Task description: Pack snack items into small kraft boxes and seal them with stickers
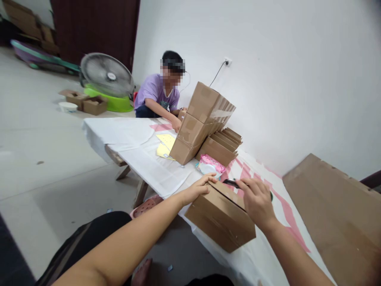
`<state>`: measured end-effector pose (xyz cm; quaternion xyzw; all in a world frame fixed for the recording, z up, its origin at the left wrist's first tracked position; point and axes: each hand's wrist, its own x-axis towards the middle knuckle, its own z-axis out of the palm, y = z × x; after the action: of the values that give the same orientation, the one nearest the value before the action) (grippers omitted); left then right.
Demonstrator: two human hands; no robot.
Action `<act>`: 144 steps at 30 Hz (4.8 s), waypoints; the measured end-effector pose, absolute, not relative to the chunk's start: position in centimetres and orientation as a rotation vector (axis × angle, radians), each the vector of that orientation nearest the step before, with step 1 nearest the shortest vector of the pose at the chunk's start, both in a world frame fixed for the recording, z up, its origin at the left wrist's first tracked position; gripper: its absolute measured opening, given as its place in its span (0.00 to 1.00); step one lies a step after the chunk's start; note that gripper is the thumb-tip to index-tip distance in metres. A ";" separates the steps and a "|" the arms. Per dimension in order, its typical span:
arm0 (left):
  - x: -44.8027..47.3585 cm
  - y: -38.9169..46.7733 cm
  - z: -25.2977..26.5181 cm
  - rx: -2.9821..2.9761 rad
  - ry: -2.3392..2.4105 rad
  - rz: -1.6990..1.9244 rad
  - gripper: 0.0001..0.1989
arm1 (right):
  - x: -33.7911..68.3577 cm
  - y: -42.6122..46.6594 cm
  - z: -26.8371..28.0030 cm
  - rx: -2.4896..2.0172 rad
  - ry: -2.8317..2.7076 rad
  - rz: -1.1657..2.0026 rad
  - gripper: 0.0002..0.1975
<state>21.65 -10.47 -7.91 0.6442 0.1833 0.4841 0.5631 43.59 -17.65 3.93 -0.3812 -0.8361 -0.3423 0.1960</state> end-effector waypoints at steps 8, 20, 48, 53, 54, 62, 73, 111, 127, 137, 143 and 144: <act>21.1 -11.1 -7.0 1.590 0.445 1.107 0.27 | 39.8 -17.0 4.2 -0.920 -2.712 -0.988 0.19; 21.2 -10.7 -7.4 1.670 0.482 1.086 0.26 | 49.7 -22.4 3.5 -1.078 -2.752 -1.011 0.29; 21.7 -10.2 -8.1 1.656 0.495 1.106 0.24 | 54.9 -19.4 -1.7 -1.575 -2.110 -0.345 0.18; 21.6 -10.2 -8.2 1.676 0.484 1.085 0.24 | 47.3 -18.3 1.0 -1.185 -2.428 -0.311 0.16; 21.6 -10.1 -8.2 1.677 0.487 1.085 0.24 | 46.4 -18.1 1.0 -1.145 -2.473 -0.306 0.16; 21.4 -10.4 -7.9 1.670 0.474 1.074 0.24 | 45.7 -18.9 1.0 -1.150 -2.412 -0.487 0.09; 21.8 -10.6 -7.6 1.653 0.499 1.095 0.25 | 53.0 -26.7 -1.3 -1.807 -2.222 0.309 0.02; 19.0 -15.0 -1.3 1.709 0.451 1.243 0.23 | 50.4 -26.6 -0.9 -1.317 -2.273 0.034 0.04; 16.6 -11.7 -5.0 1.632 0.832 0.670 0.18 | 51.3 -26.4 -3.0 -1.470 -2.120 -0.153 0.09; 17.1 -11.1 -6.9 1.473 0.700 0.585 0.30 | 51.8 -26.5 -3.4 -1.481 -2.121 -0.146 0.08; 17.1 -10.8 -7.4 1.420 0.712 0.576 0.28 | 51.1 -26.6 -3.5 -1.500 -2.046 -0.155 0.09; 17.1 -10.8 -7.4 1.410 0.715 0.577 0.26 | 51.0 -26.6 -3.5 -1.505 -2.034 -0.159 0.10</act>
<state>17.08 -10.82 -7.38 0.6247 0.3166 0.2556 0.6665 51.02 -26.62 -3.47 -0.5665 -0.7657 -0.0600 0.2987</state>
